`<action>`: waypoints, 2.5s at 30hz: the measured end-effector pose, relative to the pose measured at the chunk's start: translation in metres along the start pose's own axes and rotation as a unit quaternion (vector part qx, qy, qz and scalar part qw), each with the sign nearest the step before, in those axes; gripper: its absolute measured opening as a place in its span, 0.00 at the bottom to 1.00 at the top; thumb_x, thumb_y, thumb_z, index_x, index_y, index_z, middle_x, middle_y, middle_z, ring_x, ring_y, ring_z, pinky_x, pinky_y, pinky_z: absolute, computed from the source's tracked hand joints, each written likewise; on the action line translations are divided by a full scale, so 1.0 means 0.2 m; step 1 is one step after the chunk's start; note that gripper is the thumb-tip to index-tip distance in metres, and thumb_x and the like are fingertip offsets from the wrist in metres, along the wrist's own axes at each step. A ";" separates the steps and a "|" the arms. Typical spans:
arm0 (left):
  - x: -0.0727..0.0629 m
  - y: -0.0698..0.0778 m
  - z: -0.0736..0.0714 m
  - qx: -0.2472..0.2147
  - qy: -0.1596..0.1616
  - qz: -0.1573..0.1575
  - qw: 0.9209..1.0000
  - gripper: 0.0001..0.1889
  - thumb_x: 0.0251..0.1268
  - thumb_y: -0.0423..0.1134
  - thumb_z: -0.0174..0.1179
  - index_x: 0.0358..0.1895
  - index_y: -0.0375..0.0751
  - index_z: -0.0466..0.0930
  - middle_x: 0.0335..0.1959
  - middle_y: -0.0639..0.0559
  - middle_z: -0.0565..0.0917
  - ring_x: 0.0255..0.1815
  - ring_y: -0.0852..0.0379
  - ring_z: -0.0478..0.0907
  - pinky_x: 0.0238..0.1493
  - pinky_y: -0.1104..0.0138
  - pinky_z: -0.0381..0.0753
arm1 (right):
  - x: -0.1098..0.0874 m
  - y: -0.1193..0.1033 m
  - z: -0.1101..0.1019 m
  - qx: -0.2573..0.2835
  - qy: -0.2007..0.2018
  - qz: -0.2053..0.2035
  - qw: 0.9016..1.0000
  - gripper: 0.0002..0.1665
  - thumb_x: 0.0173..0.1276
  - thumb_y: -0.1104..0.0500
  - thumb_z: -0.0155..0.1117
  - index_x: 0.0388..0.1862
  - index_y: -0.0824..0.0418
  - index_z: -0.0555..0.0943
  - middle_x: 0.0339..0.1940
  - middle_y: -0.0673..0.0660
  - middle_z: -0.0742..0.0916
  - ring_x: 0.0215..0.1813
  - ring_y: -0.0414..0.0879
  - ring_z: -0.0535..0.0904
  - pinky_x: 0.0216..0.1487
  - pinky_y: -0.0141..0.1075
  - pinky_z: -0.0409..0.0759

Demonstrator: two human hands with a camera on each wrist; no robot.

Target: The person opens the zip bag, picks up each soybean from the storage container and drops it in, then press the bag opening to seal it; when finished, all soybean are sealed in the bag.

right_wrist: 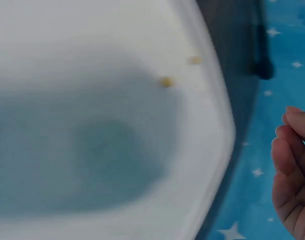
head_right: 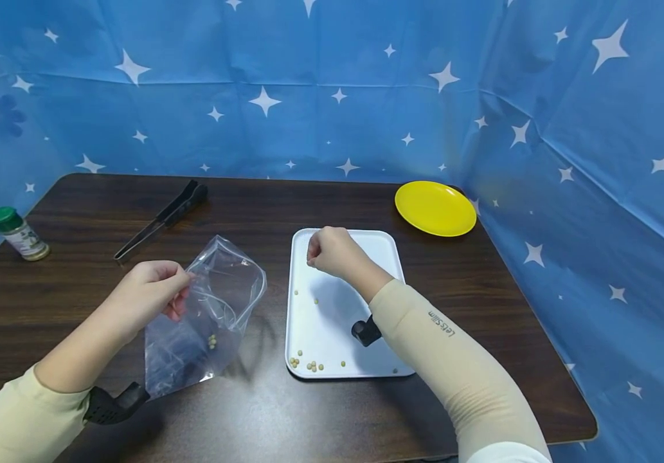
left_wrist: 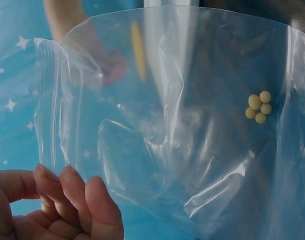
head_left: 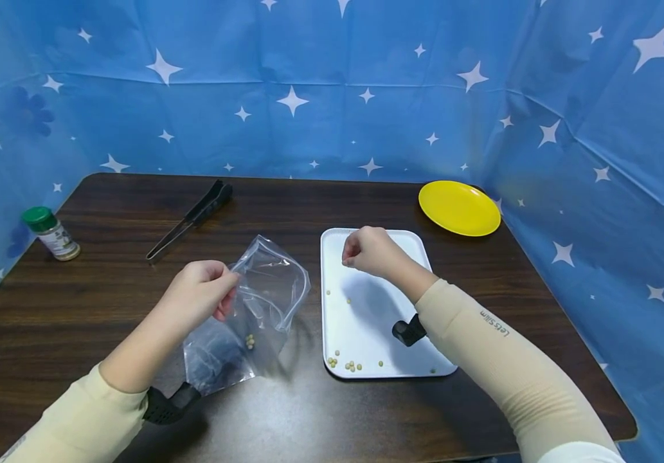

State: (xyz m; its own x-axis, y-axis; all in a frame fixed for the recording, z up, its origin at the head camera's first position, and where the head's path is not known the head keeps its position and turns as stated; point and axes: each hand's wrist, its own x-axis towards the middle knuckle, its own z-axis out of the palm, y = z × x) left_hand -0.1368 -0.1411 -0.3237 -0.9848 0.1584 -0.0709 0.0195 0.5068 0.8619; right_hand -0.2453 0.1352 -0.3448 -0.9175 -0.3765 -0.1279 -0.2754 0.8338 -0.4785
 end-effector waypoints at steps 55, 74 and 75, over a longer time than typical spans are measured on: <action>-0.02 -0.02 -0.01 -0.020 0.006 0.000 1.000 0.13 0.65 0.36 0.47 0.23 0.33 0.70 0.14 0.48 0.73 0.16 0.55 0.73 0.21 0.64 0.79 | -0.03 -0.39 -0.21 0.069 0.083 -0.124 0.986 0.02 0.61 0.61 0.67 0.30 0.58 0.83 0.26 0.49 0.83 0.30 0.44 0.77 0.32 0.34 0.76; -0.01 0.00 0.00 -0.037 0.009 0.009 0.999 0.13 0.65 0.33 0.46 0.23 0.31 0.70 0.13 0.48 0.72 0.15 0.54 0.73 0.20 0.63 0.78 | -0.02 -0.69 0.03 -0.048 -0.003 -0.238 0.970 0.03 0.62 0.61 0.66 0.29 0.58 0.84 0.25 0.46 0.82 0.30 0.37 0.76 0.32 0.25 0.74; -0.01 0.00 0.00 -0.040 0.009 0.009 0.999 0.13 0.64 0.33 0.46 0.23 0.31 0.70 0.13 0.47 0.72 0.15 0.54 0.73 0.20 0.63 0.79 | -0.02 -0.69 0.03 -0.050 -0.004 -0.237 0.970 0.03 0.62 0.61 0.66 0.29 0.58 0.84 0.25 0.45 0.82 0.30 0.37 0.76 0.32 0.25 0.74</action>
State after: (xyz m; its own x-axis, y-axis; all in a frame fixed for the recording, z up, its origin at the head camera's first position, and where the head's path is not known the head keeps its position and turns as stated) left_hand -0.1344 -0.1418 -0.3239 -0.9873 0.1517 -0.0463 0.0247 0.4353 0.8999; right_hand -0.2020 0.0193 -0.2843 -0.6780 -0.7308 0.0786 -0.6933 0.6003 -0.3986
